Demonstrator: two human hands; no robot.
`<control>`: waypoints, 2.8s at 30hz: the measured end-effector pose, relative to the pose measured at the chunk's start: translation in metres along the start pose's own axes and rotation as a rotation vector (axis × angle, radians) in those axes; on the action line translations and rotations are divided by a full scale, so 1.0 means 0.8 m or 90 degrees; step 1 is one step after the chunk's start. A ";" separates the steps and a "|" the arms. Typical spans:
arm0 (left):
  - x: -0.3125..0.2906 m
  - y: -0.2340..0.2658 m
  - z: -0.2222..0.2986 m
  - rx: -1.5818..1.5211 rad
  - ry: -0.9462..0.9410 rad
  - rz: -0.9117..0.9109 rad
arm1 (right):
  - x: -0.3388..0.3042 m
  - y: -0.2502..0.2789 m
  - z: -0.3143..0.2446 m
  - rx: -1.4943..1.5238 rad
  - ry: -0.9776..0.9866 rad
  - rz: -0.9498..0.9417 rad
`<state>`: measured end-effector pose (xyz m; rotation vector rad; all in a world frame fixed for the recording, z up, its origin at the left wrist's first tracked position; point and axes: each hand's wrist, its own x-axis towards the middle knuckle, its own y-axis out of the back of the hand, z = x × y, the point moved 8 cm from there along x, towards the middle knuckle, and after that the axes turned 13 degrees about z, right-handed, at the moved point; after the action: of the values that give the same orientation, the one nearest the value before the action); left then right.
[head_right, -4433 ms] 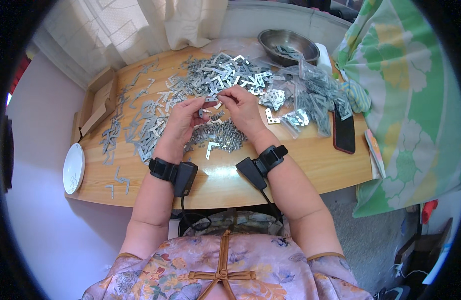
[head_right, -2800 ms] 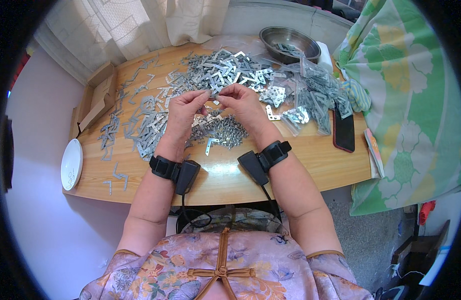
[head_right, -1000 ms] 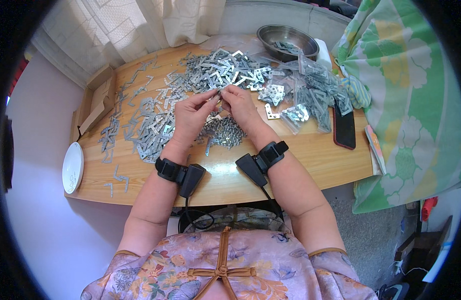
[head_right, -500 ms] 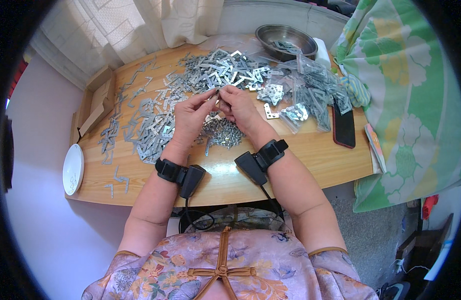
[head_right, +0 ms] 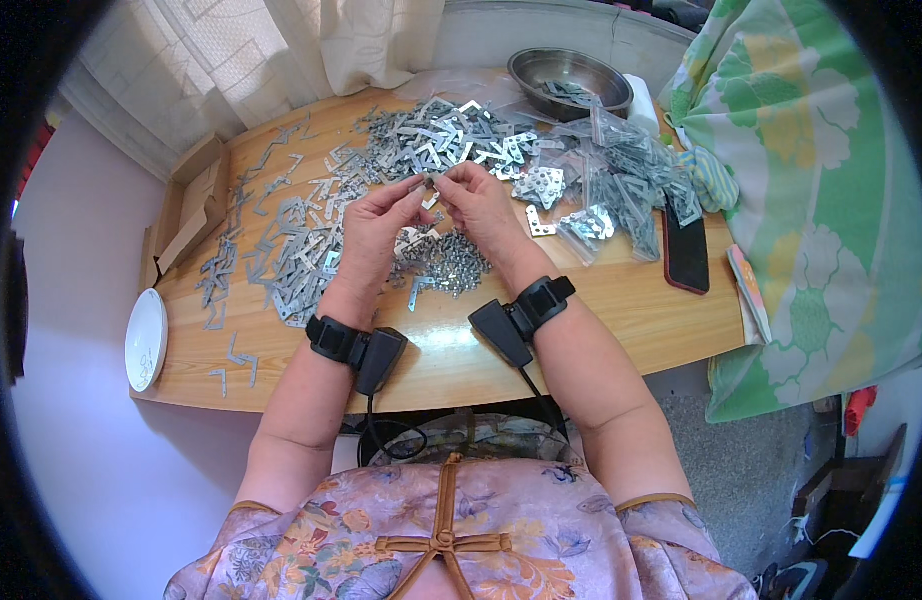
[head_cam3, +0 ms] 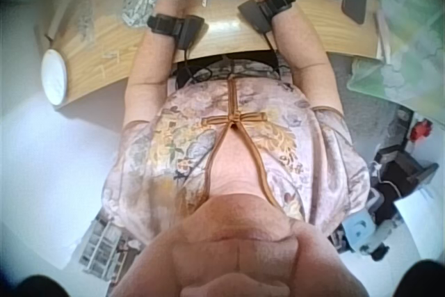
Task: Inspecting and sorting a large quantity of small L-shaped metal brackets on a wooden table.
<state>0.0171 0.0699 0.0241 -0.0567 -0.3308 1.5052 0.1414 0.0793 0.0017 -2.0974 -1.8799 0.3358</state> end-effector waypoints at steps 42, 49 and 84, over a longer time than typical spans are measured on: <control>0.004 0.011 0.005 0.006 0.022 0.001 | -0.006 -0.001 -0.040 -0.230 0.249 -0.001; 0.006 0.013 0.008 -0.003 0.034 -0.021 | -0.008 -0.004 -0.047 -0.247 0.295 -0.016; -0.005 -0.007 0.018 0.093 -0.152 0.025 | 0.003 -0.006 -0.015 -0.046 0.150 -0.025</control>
<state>0.0192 0.0635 0.0384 0.2350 -0.4106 1.5747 0.1416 0.0809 0.0149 -2.0414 -1.8146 0.0096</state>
